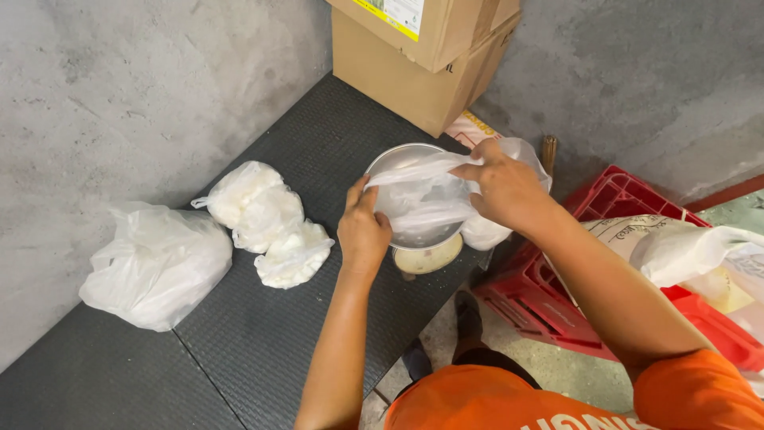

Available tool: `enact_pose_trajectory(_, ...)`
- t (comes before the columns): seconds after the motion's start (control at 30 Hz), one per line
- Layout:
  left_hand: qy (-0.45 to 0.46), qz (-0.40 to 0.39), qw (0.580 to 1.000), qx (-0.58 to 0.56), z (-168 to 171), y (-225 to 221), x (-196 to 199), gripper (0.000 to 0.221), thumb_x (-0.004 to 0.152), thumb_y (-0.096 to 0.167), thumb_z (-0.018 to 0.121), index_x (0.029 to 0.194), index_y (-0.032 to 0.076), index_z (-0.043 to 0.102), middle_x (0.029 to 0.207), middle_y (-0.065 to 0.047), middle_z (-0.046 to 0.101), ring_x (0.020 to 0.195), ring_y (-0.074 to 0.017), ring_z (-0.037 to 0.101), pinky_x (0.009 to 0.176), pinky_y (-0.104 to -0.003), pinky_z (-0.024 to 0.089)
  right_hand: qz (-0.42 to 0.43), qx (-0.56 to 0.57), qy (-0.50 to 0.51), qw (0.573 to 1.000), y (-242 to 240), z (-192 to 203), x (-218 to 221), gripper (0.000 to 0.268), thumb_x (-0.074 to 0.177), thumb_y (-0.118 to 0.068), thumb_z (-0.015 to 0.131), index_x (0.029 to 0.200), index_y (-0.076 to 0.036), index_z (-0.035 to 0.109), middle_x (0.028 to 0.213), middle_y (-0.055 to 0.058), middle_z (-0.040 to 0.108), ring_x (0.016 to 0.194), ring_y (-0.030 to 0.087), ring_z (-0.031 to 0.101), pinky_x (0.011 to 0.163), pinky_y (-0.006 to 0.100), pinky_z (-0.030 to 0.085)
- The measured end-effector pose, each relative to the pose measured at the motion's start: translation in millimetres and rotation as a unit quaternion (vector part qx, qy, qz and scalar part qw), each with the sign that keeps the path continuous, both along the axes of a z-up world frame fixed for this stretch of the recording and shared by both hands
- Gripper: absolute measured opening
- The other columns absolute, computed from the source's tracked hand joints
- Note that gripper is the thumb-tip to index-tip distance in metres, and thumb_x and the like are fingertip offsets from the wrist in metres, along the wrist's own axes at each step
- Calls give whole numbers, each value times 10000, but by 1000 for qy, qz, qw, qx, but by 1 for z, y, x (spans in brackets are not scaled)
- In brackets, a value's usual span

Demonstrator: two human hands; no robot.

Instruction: The recorder is using a scoop to measure white powder from a large bag into smaller containers on a scale for portioning.

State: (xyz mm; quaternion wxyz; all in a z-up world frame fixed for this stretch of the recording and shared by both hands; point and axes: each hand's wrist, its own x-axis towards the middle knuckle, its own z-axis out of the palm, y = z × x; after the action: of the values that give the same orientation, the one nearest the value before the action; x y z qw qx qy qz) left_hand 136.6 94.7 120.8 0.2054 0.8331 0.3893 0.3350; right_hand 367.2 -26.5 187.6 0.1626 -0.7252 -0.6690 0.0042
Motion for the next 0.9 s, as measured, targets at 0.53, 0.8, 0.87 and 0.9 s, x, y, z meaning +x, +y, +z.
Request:
enact_pose_trajectory(0.53, -18, 5, 997, -73, 43, -26, -13, 498, 733, -90, 613, 1204, 18, 732, 1468, -170, 583, 1075, -325, 713, 860, -396, 587, 154, -76, -36, 985, 58, -43, -27, 678, 676, -181, 839, 1333, -188, 671, 1184, 117, 689, 1131, 316, 647, 969, 488, 470)
enact_pose_trajectory(0.8, -66, -218, 960, 161, 58, -50, -1, 187, 817, 13, 719, 996, 64, 704, 1022, -99, 689, 1025, -294, 713, 905, -432, 577, 172, -167, 21, 971, 69, -19, -30, 913, 646, -277, 876, 1479, -287, 503, 1411, 121, 595, 1312, 338, 535, 1060, 502, 379)
enact_pose_trajectory(0.87, 21, -195, 969, 152, 26, -33, 11, 206, 809, 57, 712, 1015, 56, 716, 986, -111, 705, 980, -296, 713, 867, -429, 575, 176, -171, 20, 969, 71, -22, -27, 891, 637, -236, 851, 1466, -281, 528, 1415, 91, 610, 1315, 317, 548, 1050, 512, 379)
enact_pose_trajectory(0.9, 109, -172, 969, 142, 9, -25, 16, 239, 802, 100, 705, 1034, 48, 728, 951, -122, 720, 934, -297, 713, 828, -425, 572, 178, -176, 19, 968, 72, -24, -26, 873, 628, -195, 827, 1453, -275, 554, 1420, 61, 624, 1318, 296, 561, 1041, 522, 378)
